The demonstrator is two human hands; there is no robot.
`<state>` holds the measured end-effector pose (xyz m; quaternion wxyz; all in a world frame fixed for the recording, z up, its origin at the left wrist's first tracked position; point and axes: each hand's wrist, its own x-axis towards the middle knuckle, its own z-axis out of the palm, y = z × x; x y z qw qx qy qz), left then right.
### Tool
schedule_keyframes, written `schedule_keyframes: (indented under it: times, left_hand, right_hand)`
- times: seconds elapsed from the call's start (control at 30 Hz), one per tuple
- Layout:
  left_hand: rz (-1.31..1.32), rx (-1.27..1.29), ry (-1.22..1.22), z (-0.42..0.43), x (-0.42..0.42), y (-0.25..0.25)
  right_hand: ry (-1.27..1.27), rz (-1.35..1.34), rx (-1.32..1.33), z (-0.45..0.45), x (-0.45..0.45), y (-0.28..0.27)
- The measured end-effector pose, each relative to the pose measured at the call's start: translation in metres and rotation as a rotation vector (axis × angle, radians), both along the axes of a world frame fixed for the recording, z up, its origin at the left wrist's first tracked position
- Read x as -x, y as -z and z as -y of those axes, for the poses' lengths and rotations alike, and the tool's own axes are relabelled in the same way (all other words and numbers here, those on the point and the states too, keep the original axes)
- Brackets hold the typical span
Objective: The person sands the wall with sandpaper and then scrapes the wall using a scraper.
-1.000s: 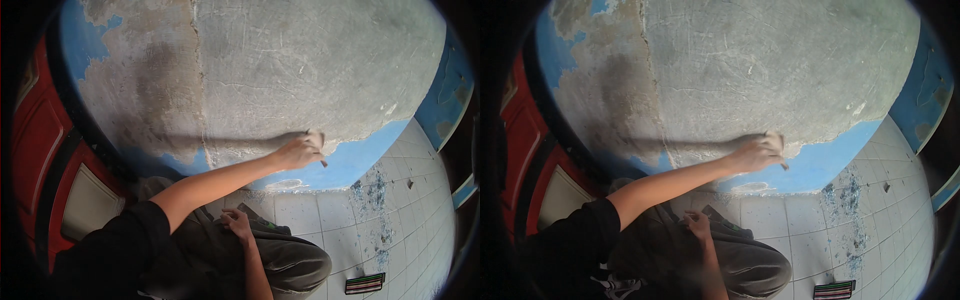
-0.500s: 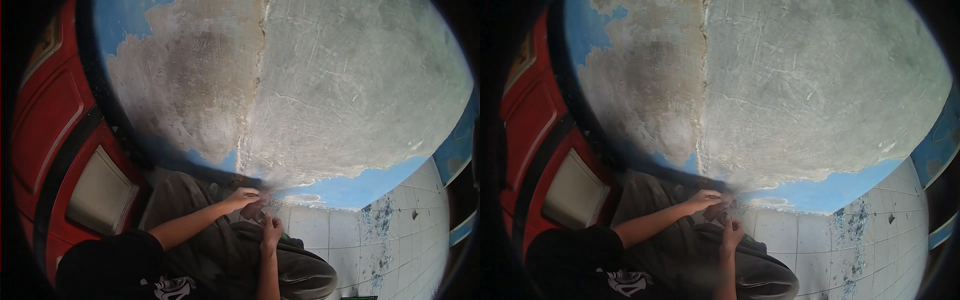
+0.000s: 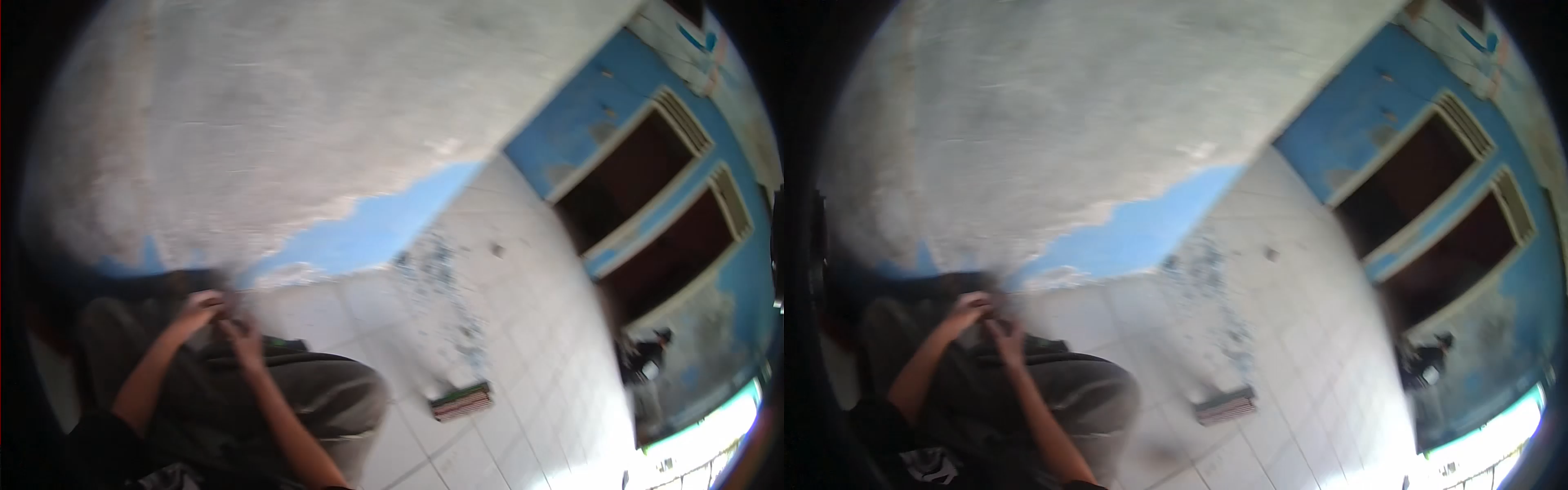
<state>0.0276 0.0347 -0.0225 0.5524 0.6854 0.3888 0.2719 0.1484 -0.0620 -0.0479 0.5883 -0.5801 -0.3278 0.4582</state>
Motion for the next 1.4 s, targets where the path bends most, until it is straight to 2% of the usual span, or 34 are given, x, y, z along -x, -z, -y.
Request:
schedule_keyframes:
  times: [0.03,0.1,0.13,0.2,0.23,0.3,0.37,0.4,0.53,0.63,0.7,0.73,0.77,0.8,0.83,0.87,0.9,0.97,1.03,1.1,1.17,1.2,1.23,1.3,1.4]
  left_hand:
    - [-0.061,-0.025,-0.004,0.005,-0.004,-0.010]
    - [0.058,0.133,0.016,-0.003,-0.007,0.012]
    - [0.077,0.135,0.025,-0.010,-0.006,0.021]
    - [0.116,0.212,-0.015,-0.012,-0.007,0.034]
    - [0.128,0.239,-0.011,0.000,-0.007,0.008]
    - [0.133,0.240,-0.004,0.011,-0.012,-0.014]
    - [0.141,0.234,0.008,0.016,-0.018,-0.023]
    - [0.143,0.233,0.014,0.018,-0.020,-0.025]
    - [0.120,0.244,0.029,0.024,-0.023,-0.031]
    - [0.119,0.249,0.030,0.023,-0.023,-0.027]
    - [0.121,0.251,0.027,0.023,-0.022,-0.026]
    - [0.127,0.252,0.025,0.021,-0.022,-0.026]
    - [0.137,0.255,0.021,0.021,-0.022,-0.024]
    - [0.146,0.254,0.014,0.020,-0.019,-0.021]
    - [0.159,0.259,0.014,0.019,-0.022,-0.022]
    - [0.166,0.258,0.012,0.017,-0.020,-0.018]
    - [0.176,0.261,0.016,0.017,-0.023,-0.022]
    - [0.202,0.262,0.017,0.014,-0.024,-0.019]
    - [0.225,0.265,0.010,0.011,-0.020,-0.006]
    - [0.244,0.272,0.002,0.004,-0.016,-0.003]
    - [0.226,0.312,-0.023,0.003,-0.014,-0.008]
    - [0.200,0.354,-0.037,0.007,-0.014,-0.017]
    - [0.174,0.396,-0.051,0.010,-0.014,-0.027]
    - [0.174,0.381,-0.042,0.010,-0.013,-0.024]
    - [0.184,0.323,-0.034,0.008,-0.012,-0.015]
  right_hand:
    - [-0.024,-0.111,-0.057,-0.006,0.000,0.023]
    - [0.124,-0.118,-0.044,-0.006,0.005,0.034]
    - [0.131,-0.099,-0.044,-0.011,0.005,0.040]
    - [0.088,-0.259,-0.071,-0.008,0.001,0.049]
    - [0.099,-0.249,-0.067,0.000,-0.003,0.037]
    - [0.303,-0.211,-0.110,0.008,-0.009,0.004]
    - [0.416,-0.472,-0.255,0.047,-0.046,-0.078]
    - [0.504,-0.411,-0.316,0.059,-0.073,-0.094]
    - [0.952,-0.051,-0.661,0.132,-0.119,-0.233]
    - [1.037,0.335,-0.848,0.163,-0.119,-0.274]
    - [1.082,0.580,-0.851,0.169,-0.099,-0.298]
    - [1.068,0.590,-0.862,0.166,-0.098,-0.296]
    - [0.850,0.413,-0.960,0.160,-0.093,-0.289]
    - [0.707,0.376,-0.880,0.149,-0.096,-0.272]
    - [0.572,0.347,-0.789,0.136,-0.099,-0.254]
    - [0.455,0.268,-0.608,0.115,-0.097,-0.243]
    - [0.313,0.331,-0.369,0.089,-0.097,-0.221]
    - [0.056,0.254,-0.149,0.056,-0.081,-0.182]
    - [-0.144,0.063,0.032,0.040,-0.054,-0.139]
    - [-0.225,-0.271,0.198,0.032,-0.024,-0.094]
    - [-0.223,-0.524,0.227,0.023,-0.013,-0.048]
    - [-0.304,-0.607,0.003,0.013,-0.023,-0.005]
    - [-0.308,-0.604,0.012,0.014,-0.021,0.004]
    - [-0.080,-0.704,0.132,0.020,-0.023,0.008]
    - [-0.144,-0.705,0.026,0.025,-0.023,0.006]
